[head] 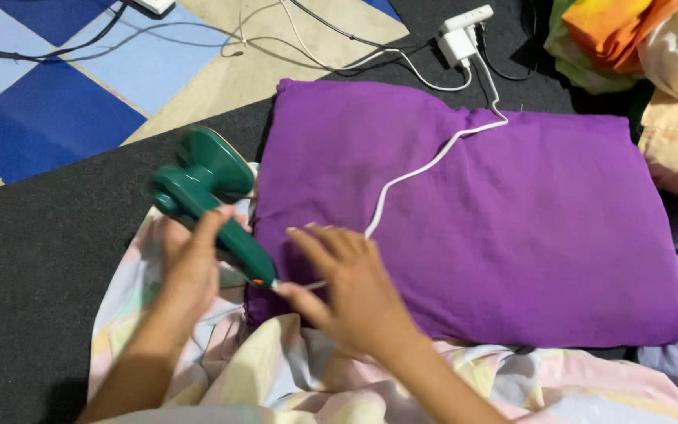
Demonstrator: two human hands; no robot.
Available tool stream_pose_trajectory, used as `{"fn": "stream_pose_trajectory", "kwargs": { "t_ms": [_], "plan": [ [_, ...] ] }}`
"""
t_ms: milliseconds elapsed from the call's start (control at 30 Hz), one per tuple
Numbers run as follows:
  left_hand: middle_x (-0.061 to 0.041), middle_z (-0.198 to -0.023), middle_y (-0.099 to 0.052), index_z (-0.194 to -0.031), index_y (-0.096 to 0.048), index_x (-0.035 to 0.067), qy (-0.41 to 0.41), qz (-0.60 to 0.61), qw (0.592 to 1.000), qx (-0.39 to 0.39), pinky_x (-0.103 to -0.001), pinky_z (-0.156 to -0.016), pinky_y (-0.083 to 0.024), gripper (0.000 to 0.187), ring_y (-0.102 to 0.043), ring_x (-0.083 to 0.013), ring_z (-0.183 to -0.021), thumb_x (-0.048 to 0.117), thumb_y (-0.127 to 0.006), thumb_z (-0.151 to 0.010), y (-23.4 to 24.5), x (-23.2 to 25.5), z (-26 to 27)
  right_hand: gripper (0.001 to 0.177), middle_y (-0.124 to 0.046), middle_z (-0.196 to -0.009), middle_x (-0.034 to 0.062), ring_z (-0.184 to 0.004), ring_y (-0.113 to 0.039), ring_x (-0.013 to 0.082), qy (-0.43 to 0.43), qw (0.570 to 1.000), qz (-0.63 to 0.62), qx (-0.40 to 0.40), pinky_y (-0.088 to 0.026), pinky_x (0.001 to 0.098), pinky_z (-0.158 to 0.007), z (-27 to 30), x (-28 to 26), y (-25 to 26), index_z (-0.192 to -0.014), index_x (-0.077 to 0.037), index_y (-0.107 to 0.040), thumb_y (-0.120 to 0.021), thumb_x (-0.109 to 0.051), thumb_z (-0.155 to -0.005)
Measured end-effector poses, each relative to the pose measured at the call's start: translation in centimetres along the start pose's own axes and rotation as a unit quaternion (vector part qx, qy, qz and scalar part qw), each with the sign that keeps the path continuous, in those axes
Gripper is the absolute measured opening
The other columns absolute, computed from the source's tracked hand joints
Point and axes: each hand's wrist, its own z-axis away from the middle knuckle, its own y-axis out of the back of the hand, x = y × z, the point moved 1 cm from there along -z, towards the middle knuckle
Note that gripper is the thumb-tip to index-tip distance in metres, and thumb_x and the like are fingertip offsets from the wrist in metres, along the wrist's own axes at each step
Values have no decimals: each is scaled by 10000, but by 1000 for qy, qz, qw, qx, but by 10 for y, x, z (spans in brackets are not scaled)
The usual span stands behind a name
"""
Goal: The person uses a handheld green iron to smooth a purple pillow placed on a patterned cloth on the floor. They move the iron across the pillow surface and occasionally adjust the pillow with their other hand.
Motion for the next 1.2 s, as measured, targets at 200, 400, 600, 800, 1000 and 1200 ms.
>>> {"fn": "stream_pose_trajectory", "kwargs": {
  "t_ms": [200, 400, 600, 800, 1000, 1200],
  "plan": [
    [-120, -865, -672, -954, -642, -29, -1, -101, 994, 26, -352, -696, -600, 180, -696, -195, -759, 145, -638, -911, 11, 33, -10, 531, -610, -1346, 109, -1231, -537, 367, 112, 974, 191, 43, -342, 547, -1051, 14, 70, 17, -1280, -148, -645, -698, -444, -842],
    [-144, -792, -696, -977, -658, -41, 138, -249, 959, 9, -361, -602, -589, 262, -702, -223, -654, 168, -670, -819, -6, 19, 0, 363, -618, -1231, 76, -1089, -584, 266, 98, 990, 92, 31, -424, 471, -995, 26, 71, -2, -1227, -153, -667, -770, -286, -905],
    [-134, -787, -708, -1011, -658, 0, 178, -328, 928, -11, -343, -583, -586, 300, -709, -206, -640, 212, -664, -798, -7, 16, 2, 491, -611, -1298, 125, -1201, -580, 344, -25, 983, 119, 135, -434, 474, -1020, 64, 122, 47, -1251, -133, -679, -776, -216, -777],
    [-120, -733, -714, -939, -682, -1, 100, -352, 930, 15, -326, -558, -575, 285, -702, -193, -590, 216, -695, -754, -26, 0, -12, 671, -474, -1559, 221, -1458, -417, 404, -109, 938, 263, 199, -288, 525, -1211, 92, 204, 79, -1528, -77, -523, -680, -364, -942],
    [-122, -716, -730, -919, -675, -18, 52, -409, 910, 31, -341, -547, -589, 323, -722, -195, -584, 244, -728, -737, -46, -3, -51, 708, -466, -1570, 200, -1473, -397, 380, -116, 943, 260, 174, -263, 542, -1220, 88, 211, 66, -1527, -91, -506, -602, -472, -938],
    [-124, -674, -711, -811, -697, -7, 20, -429, 903, 17, -348, -525, -583, 257, -706, -200, -537, 238, -735, -740, -64, -4, -102, 916, -404, -1478, 287, -1436, -329, 421, -252, 903, 299, 176, -183, 588, -1198, 35, 197, 31, -1491, -19, -444, -625, -659, -862]
  ]
}}
